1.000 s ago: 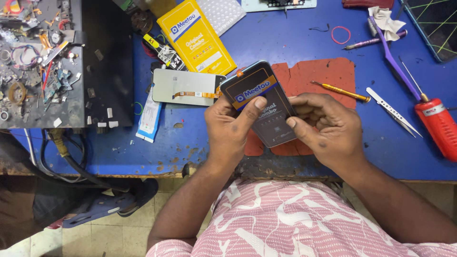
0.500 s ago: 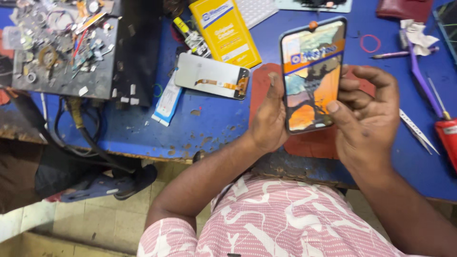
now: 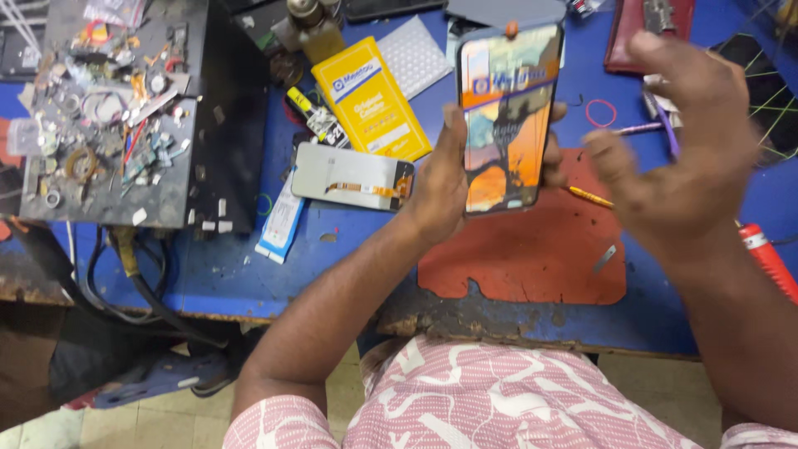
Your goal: The person disassembles a smartphone, removes the back cover, and applies adhesive to the internal frame. They then reattach the back cover, secure it with a rubber band, and test the device's screen responsiveness.
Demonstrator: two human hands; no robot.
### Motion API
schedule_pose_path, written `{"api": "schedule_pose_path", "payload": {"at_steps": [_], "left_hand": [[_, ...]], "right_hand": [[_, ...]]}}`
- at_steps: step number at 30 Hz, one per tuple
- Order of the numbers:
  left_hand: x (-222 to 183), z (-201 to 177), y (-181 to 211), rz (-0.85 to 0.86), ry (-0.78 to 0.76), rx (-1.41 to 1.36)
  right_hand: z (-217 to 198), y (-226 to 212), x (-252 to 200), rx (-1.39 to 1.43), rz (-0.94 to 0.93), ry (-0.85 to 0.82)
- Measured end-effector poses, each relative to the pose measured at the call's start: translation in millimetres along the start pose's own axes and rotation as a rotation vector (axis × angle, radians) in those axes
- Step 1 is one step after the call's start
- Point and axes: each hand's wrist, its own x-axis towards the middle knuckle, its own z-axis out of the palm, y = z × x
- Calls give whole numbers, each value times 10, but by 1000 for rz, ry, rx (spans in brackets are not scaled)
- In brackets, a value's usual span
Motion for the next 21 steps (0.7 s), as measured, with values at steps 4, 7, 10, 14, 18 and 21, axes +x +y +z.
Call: {"api": "schedule_pose_path", "payload": {"at_steps": [4,7,10,14,18,21], "left_hand": [[-125,-137,-290,-126,140,-42],[-150,-249,-463,-163,247,-196],[-206,-262,-454,-160,326,-224],[-219,-243,-314,-96,279,-181],[-175,-230,-162,-23,169,-101],[-162,-203,-120,-1,134,-151]], "right_hand": [[158,79,16,-262,-136,-114],[272,129,-65,-281,-147,-145],[338,123,-214,-310,-206,-199],[398,93,-348,-228,-262,-171],[339,89,-316,-234,-269,-140],[342,77,-297,-215,-247,-148]]}}
